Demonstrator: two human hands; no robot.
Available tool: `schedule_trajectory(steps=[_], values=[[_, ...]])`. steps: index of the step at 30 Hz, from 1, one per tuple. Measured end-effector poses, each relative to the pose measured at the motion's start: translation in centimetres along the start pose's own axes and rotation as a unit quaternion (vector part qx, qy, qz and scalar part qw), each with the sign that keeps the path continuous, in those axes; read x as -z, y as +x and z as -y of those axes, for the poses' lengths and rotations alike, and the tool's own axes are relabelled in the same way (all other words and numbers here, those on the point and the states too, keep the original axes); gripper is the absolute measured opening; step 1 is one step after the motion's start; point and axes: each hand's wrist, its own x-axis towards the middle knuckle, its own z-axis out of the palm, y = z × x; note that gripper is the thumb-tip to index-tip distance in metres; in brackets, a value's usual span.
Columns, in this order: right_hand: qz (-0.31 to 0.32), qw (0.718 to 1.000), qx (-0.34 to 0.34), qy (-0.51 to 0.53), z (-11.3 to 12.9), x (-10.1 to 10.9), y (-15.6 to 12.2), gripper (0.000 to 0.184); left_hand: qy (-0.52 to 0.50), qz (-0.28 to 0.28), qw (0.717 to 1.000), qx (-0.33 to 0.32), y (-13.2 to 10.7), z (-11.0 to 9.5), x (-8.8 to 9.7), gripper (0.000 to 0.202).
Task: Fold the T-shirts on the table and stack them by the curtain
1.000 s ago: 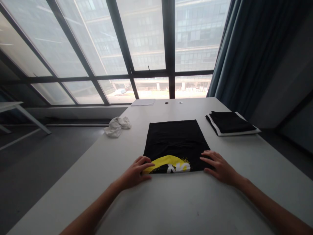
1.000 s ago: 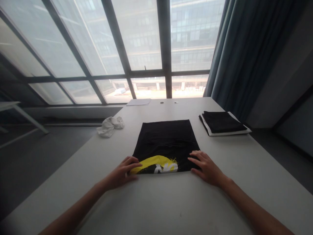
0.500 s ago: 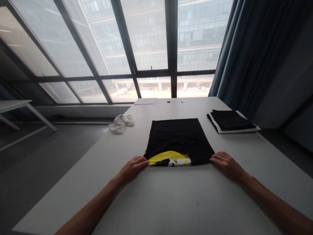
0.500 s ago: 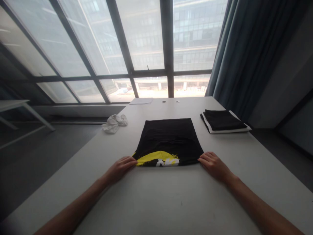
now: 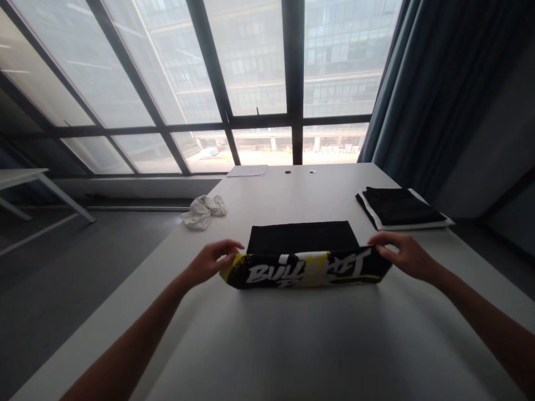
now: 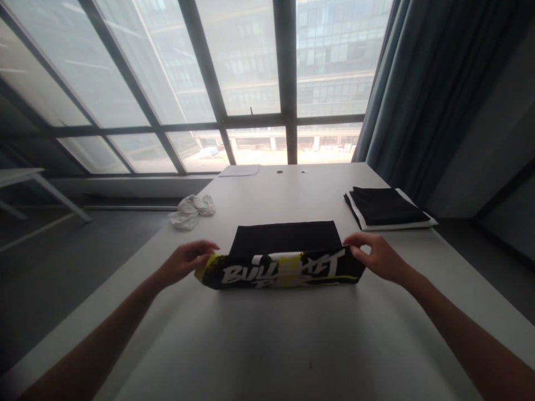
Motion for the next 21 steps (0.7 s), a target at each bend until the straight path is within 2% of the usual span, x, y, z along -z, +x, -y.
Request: schedule_trajectory(steps=[2,5,8,11,15,18,21], values=[[-0.032,0.999,-0.006,0.003,-1.8,-0.8,4.5,0.024,-0.006,-0.030,0.999,0.023,4.2,1.6,0.1,0.033],[-0.049,0.998,-0.026,-0.005,-5.3,-3.3,10.4,0.025,0.036,-0.048,0.997,0.048,9.8,5.1,-0.9,0.036],[-0.034,0.996,-0.071,-0.044,-8.6,-6.4,13.8,0.020,0.107,-0.042,0.991,0.070,13.4,8.8,-2.7,0.034],[-0.027,0.993,-0.096,-0.064,-10.7,-8.5,15.0,0.018,0.127,-0.040,0.989,0.072,14.8,11.4,-4.1,0.033],[-0.041,0.990,-0.100,-0.088,-11.6,-8.9,15.7,0.021,0.146,-0.042,0.986,0.075,15.2,13.1,-4.3,0.036],[-0.038,0.981,-0.127,-0.140,-11.2,-9.0,16.2,0.021,0.172,-0.045,0.980,0.090,15.5,13.1,-4.2,0.034],[-0.059,0.971,-0.149,-0.177,-9.4,-10.3,16.0,0.026,0.213,-0.076,0.970,0.092,15.7,11.3,-5.4,0.034]])
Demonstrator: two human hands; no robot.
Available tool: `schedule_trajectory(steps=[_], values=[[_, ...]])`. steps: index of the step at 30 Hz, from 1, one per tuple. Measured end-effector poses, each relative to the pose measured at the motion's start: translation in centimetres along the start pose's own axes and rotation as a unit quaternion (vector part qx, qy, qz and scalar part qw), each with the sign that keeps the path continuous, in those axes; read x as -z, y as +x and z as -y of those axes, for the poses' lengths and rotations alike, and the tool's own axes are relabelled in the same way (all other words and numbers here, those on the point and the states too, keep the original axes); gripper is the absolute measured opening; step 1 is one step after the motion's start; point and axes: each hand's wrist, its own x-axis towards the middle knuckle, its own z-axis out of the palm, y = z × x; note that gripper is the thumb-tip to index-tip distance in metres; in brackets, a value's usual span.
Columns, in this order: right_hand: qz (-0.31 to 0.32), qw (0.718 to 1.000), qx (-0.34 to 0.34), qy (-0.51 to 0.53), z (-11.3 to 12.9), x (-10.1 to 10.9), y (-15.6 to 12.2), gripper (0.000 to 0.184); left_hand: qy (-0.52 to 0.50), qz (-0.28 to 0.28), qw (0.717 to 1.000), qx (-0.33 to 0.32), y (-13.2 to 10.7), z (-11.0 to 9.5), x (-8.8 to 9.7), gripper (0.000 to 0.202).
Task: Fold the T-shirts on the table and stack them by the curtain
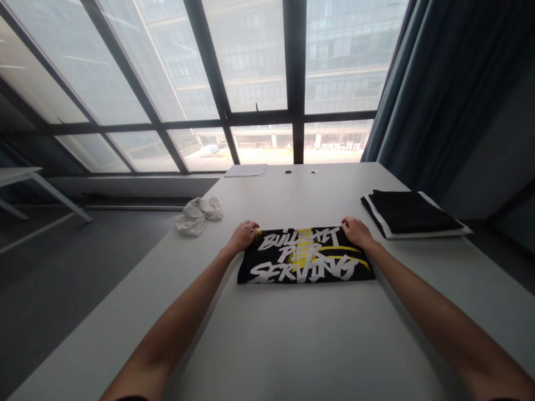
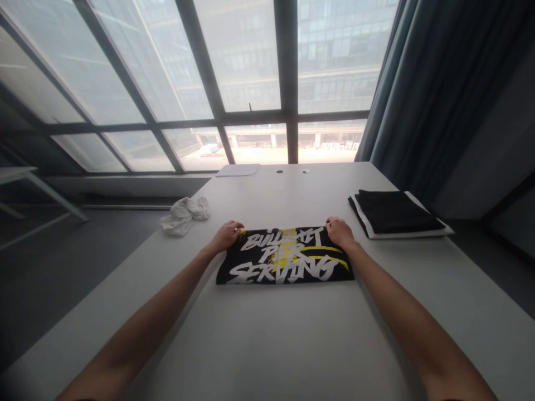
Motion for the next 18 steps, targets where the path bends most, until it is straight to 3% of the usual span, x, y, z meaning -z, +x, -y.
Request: schedule_trajectory(steps=[3,6,8,10,12,18], values=[[-0.053,0.998,0.025,-0.034,3.5,-1.4,-2.7,0.038,0.057,-0.050,0.996,-0.055,-1.8,-4.7,-1.9,0.041],[-0.042,0.991,0.111,-0.057,7.0,-3.3,-5.9,0.048,0.075,0.003,0.985,-0.158,-4.4,-9.7,-5.5,0.047],[0.006,0.988,0.137,-0.070,8.5,-4.6,-7.4,0.054,0.099,0.035,0.980,-0.168,-5.7,-11.7,-7.8,0.053],[0.057,0.987,0.131,-0.078,9.1,-5.3,-8.0,0.058,0.118,0.067,0.979,-0.154,-6.4,-12.5,-9.2,0.058],[0.084,0.987,0.117,-0.077,9.0,-5.5,-7.8,0.059,0.124,0.092,0.977,-0.146,-6.2,-12.6,-9.4,0.059],[0.040,0.993,0.066,-0.088,6.7,-4.4,-5.6,0.060,0.124,0.051,0.984,-0.116,-3.7,-11.9,-8.2,0.059]])
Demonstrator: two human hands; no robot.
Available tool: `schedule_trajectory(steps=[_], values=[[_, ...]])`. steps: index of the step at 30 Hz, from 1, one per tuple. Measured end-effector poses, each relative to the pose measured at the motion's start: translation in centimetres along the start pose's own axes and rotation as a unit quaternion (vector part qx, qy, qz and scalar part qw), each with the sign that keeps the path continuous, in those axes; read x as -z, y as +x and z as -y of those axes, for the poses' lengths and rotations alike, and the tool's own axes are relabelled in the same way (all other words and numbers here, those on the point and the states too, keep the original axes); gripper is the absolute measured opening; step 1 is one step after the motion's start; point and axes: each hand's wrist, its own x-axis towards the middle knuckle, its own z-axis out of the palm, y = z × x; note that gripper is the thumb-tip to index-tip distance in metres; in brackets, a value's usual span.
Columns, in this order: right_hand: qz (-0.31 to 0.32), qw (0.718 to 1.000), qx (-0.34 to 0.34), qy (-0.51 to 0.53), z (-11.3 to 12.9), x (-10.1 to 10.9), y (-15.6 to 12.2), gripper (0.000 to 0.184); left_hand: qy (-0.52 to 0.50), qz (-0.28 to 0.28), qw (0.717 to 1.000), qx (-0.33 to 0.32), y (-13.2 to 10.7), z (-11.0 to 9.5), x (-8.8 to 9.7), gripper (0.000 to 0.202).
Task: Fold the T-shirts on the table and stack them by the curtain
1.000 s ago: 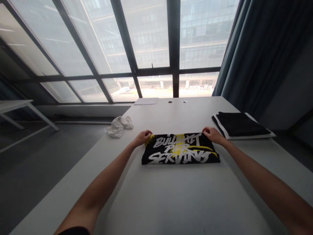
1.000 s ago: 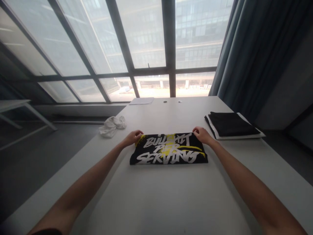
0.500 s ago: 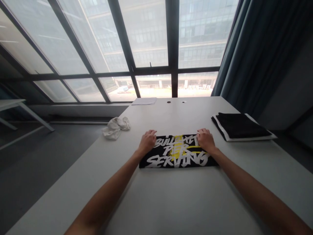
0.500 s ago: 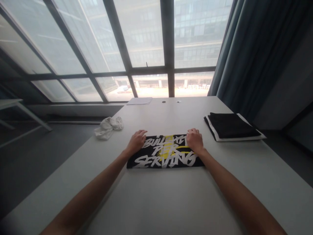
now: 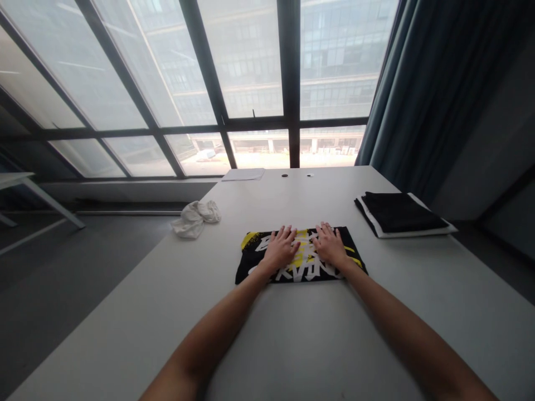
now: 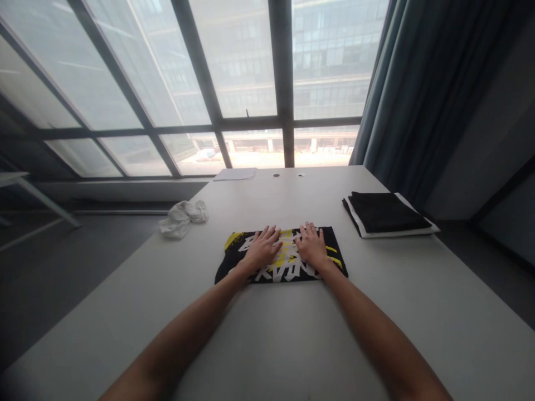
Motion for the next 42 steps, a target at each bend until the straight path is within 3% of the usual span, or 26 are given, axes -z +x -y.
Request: schedule_trajectory(steps=[6,9,12,15,17,19,22,27,30,33,35,36,40,42], values=[[0.006,1.000,-0.017,-0.003,-1.5,-0.9,0.3,0.060,0.009,0.031,0.999,0.024,0.0,0.7,-1.7,0.064],[-0.051,0.998,-0.044,-0.006,-2.2,-0.3,-0.1,0.053,-0.013,0.048,0.998,0.028,0.2,1.1,-1.1,0.064],[-0.095,0.988,-0.121,0.002,-4.3,1.1,-0.8,0.048,-0.065,0.085,0.993,0.051,0.8,0.9,0.3,0.064],[-0.061,0.981,-0.183,0.038,-7.3,2.3,-1.6,0.045,-0.077,0.049,0.995,0.050,1.1,-0.7,0.9,0.066],[-0.026,0.977,-0.198,0.080,-9.0,2.8,-2.0,0.041,-0.064,0.014,0.998,0.012,0.9,-2.5,0.2,0.066],[-0.012,0.968,-0.214,0.134,-9.8,3.3,-2.3,0.038,-0.055,0.014,0.998,-0.031,0.5,-4.2,-1.1,0.066],[-0.002,0.928,-0.266,0.260,-9.6,4.1,-2.6,0.039,-0.039,0.030,0.997,-0.052,-0.2,-5.6,-2.7,0.067],[0.102,0.838,-0.326,0.426,-8.2,6.1,-3.1,0.027,-0.040,0.017,0.998,-0.053,-0.5,-5.2,-3.1,0.063],[0.135,0.808,-0.308,0.484,-7.4,7.4,-3.3,0.027,-0.077,0.021,0.996,-0.043,-0.3,-5.0,-2.6,0.060],[0.131,0.771,-0.255,0.569,-5.6,8.7,-3.2,0.038,-0.186,-0.012,0.982,-0.034,0.1,-5.4,-1.4,0.055],[0.110,0.769,-0.225,0.588,-3.4,9.4,-2.7,0.049,-0.324,-0.038,0.945,-0.011,0.5,-5.5,-0.1,0.052],[0.097,0.781,-0.212,0.579,-1.9,9.6,-2.3,0.054,-0.409,-0.037,0.912,0.012,0.7,-5.5,0.7,0.052],[0.075,0.839,-0.126,0.524,5.3,9.2,-0.7,0.061,-0.684,0.039,0.716,0.135,1.2,-4.3,4.0,0.061],[0.109,0.855,-0.052,0.504,8.7,8.3,-0.4,0.053,-0.722,0.051,0.663,0.191,0.9,-3.0,5.2,0.061]])
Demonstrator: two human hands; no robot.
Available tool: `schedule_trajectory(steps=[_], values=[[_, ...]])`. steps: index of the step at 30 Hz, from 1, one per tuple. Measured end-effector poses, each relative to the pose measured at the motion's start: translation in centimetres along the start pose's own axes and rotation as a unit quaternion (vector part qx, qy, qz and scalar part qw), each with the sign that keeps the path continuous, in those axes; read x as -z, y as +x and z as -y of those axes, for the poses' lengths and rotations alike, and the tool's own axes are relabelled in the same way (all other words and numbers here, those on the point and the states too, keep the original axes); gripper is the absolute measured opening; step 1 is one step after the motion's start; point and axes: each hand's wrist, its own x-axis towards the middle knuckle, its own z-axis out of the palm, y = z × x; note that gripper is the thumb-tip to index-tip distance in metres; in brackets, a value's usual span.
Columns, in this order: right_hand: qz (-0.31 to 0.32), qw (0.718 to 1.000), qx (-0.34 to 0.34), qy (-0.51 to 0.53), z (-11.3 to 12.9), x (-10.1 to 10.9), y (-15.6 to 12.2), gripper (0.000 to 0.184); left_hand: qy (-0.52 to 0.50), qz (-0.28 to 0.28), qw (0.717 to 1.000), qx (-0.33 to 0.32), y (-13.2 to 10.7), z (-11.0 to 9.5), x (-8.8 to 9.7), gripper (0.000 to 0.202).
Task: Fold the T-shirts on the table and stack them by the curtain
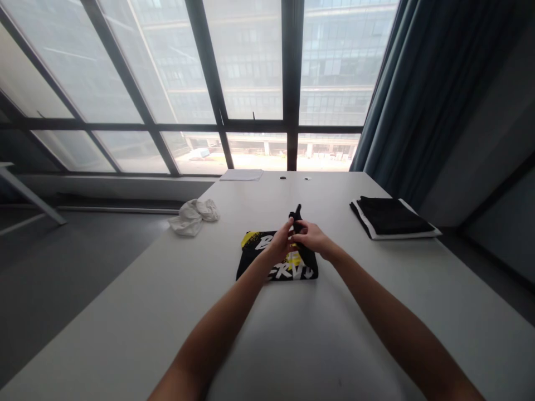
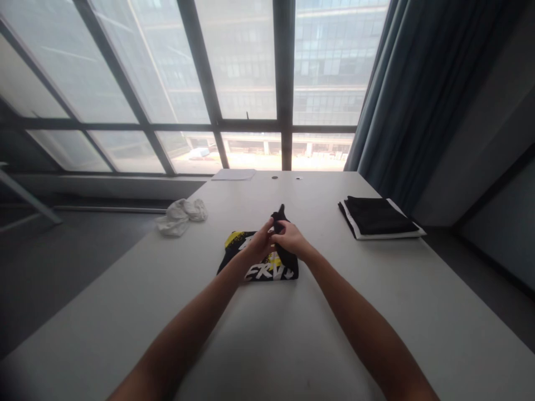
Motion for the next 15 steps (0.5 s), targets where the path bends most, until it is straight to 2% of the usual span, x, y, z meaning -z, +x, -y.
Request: schedule_trajectory(steps=[3,4,5,7,9,11,12,15], values=[[0.106,0.992,0.061,-0.017,0.0,-3.3,-0.3,0.030,-0.010,-0.062,0.998,0.026,-0.9,-0.5,2.0,0.050],[0.101,0.991,0.081,-0.022,-0.3,-3.7,-0.8,0.026,-0.008,-0.075,0.997,0.025,-1.2,-0.5,2.5,0.046],[0.068,0.991,0.105,-0.035,-0.8,-3.9,-1.4,0.026,-0.008,-0.082,0.996,0.022,-1.6,-0.5,3.0,0.043],[-0.035,0.980,0.172,-0.098,-2.2,-3.7,-2.7,0.036,-0.009,-0.089,0.996,0.004,-2.5,-0.6,3.8,0.044],[-0.090,0.950,0.234,-0.189,-3.7,-3.4,-3.9,0.058,-0.005,-0.085,0.996,-0.035,-3.3,-1.1,4.6,0.054],[-0.081,0.924,0.255,-0.274,-5.3,-3.6,-4.7,0.081,0.005,-0.076,0.994,-0.077,-3.9,-1.9,5.6,0.061],[-0.067,0.914,0.255,-0.309,-6.0,-3.9,-4.9,0.086,0.009,-0.075,0.993,-0.089,-4.2,-2.3,6.2,0.064],[-0.030,0.888,0.250,-0.386,-7.7,-5.1,-5.1,0.083,0.004,-0.089,0.993,-0.081,-4.9,-2.8,8.7,0.072]])
